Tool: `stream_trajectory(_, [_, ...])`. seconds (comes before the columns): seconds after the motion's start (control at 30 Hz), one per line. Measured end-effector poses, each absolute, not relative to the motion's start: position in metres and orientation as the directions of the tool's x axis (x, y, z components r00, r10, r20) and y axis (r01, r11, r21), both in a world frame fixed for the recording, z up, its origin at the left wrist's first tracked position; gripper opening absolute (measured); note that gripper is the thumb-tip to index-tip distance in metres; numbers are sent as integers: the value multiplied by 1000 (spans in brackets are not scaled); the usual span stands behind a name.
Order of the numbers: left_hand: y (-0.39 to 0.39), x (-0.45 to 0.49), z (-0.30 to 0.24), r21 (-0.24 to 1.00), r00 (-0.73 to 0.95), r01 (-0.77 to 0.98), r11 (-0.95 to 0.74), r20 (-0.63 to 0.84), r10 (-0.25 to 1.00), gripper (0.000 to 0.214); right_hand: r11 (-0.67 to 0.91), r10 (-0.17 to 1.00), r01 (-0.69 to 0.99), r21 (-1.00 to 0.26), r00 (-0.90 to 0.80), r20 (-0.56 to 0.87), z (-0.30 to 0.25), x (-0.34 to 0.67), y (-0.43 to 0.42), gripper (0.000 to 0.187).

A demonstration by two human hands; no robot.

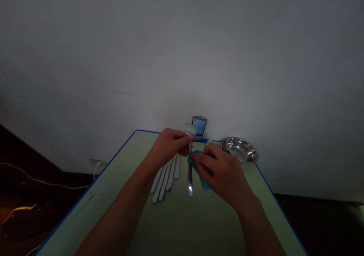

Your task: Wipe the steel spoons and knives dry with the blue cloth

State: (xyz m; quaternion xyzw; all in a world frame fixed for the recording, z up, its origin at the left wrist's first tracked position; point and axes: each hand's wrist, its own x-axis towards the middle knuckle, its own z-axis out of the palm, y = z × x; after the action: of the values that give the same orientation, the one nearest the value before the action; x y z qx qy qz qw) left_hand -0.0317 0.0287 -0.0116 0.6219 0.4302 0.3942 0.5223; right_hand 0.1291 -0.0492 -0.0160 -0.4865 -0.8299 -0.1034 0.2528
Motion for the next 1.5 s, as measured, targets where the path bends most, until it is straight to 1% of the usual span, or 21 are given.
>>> stream_trajectory(0.43, [32, -33, -14, 980, 234, 134, -146, 111, 966, 23, 512, 795, 855, -78, -437, 421, -13, 127, -53, 20])
stream_trajectory(0.6, [34, -34, -13, 985, 203, 107, -137, 114, 973, 21, 522, 804, 848, -93, -453, 385, -14, 126, -54, 21])
stream_trajectory(0.83, [35, -33, -11, 993, 156, 64, -101, 90, 984, 19, 522, 816, 850, -74, -472, 333, -14, 125, -55, 20])
stream_trajectory(0.97, [33, -32, -9, 996, 137, 30, -89, 84, 987, 17, 522, 821, 849, -86, -473, 320, -12, 124, -56, 20])
stream_trajectory(1.33, [33, -32, -6, 994, 79, 26, -104, 101, 992, 19, 562, 804, 823, -89, -517, 295, -11, 126, -60, 20])
stream_trajectory(1.5, [33, -33, -7, 991, 99, 45, -126, 121, 988, 22, 577, 798, 813, -81, -540, 269, -11, 123, -61, 17])
